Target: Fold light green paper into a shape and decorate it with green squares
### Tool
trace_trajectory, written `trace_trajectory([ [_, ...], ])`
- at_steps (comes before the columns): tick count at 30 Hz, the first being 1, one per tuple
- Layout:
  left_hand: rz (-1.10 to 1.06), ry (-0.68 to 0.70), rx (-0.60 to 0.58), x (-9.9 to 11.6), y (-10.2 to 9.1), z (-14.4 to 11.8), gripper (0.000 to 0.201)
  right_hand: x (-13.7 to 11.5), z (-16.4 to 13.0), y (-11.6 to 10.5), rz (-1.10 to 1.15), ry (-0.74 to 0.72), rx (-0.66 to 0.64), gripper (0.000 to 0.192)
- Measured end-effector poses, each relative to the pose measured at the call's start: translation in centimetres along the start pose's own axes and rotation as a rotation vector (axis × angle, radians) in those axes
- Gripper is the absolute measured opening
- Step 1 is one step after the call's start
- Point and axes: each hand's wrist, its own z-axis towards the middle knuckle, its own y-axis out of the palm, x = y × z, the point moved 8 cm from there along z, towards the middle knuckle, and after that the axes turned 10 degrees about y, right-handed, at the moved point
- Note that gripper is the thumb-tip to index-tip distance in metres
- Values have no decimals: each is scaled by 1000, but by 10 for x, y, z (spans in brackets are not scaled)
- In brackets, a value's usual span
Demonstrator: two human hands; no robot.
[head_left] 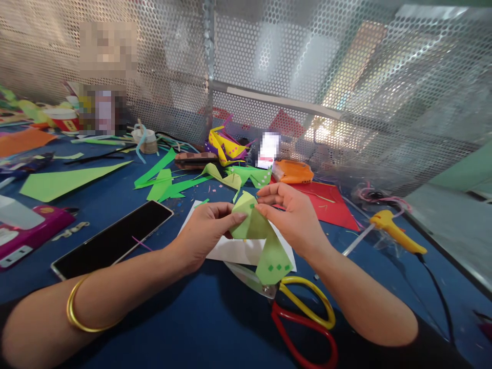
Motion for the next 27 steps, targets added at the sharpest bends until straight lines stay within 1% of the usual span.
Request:
trace_trajectory([
  [21,18,37,-20,0,0,3,21,1,1,1,-11,14,-15,20],
  [23,22,44,-20,1,0,3,21,1,1,2,14,30,-34,20],
  [27,15,32,-13,0,0,2,21,3,0,7,137,84,-107,20],
])
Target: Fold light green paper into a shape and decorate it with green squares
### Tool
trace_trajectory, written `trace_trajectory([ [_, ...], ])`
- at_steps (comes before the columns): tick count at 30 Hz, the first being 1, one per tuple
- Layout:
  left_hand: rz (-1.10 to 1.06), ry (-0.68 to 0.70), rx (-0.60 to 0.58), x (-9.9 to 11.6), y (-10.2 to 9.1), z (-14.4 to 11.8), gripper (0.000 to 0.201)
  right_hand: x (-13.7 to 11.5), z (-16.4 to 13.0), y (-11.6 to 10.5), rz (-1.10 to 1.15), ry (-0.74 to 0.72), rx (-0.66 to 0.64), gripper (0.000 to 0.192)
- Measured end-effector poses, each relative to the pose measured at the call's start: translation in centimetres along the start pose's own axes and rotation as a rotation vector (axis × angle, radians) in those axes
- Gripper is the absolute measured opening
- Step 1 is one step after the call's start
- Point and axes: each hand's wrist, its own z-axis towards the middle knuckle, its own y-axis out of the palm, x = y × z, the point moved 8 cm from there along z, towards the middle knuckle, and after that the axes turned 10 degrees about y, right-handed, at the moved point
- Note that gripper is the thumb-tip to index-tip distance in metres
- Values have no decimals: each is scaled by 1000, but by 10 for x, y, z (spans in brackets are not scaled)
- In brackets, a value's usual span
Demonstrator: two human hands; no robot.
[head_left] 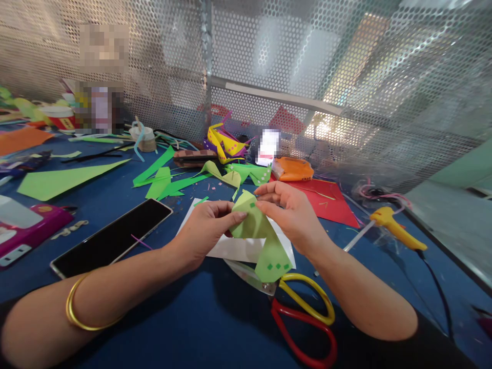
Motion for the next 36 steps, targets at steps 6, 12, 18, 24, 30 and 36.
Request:
trace_trajectory([
  [6,-4,2,-17,-1,2,0,24,2,1,1,-60,-20,24,22],
  [12,-15,-5,-23,0,4,0,23,6,2,0,-73,-17,30,21],
  [18,-53,-59,-22,-5,3,1,19,2,2,1,-39,-22,-3,22],
  [24,-185,-114,95,-12,-8,3,16,-14,8,-38,-155,-147,90,25],
  [30,-289,-163,261,-19,-22,8,20,21,10,-168,-1153,159,416,37],
  [36,-327,-195,322,-25,-26,10,22,83,-20,-277,-1339,476,512,13],
])
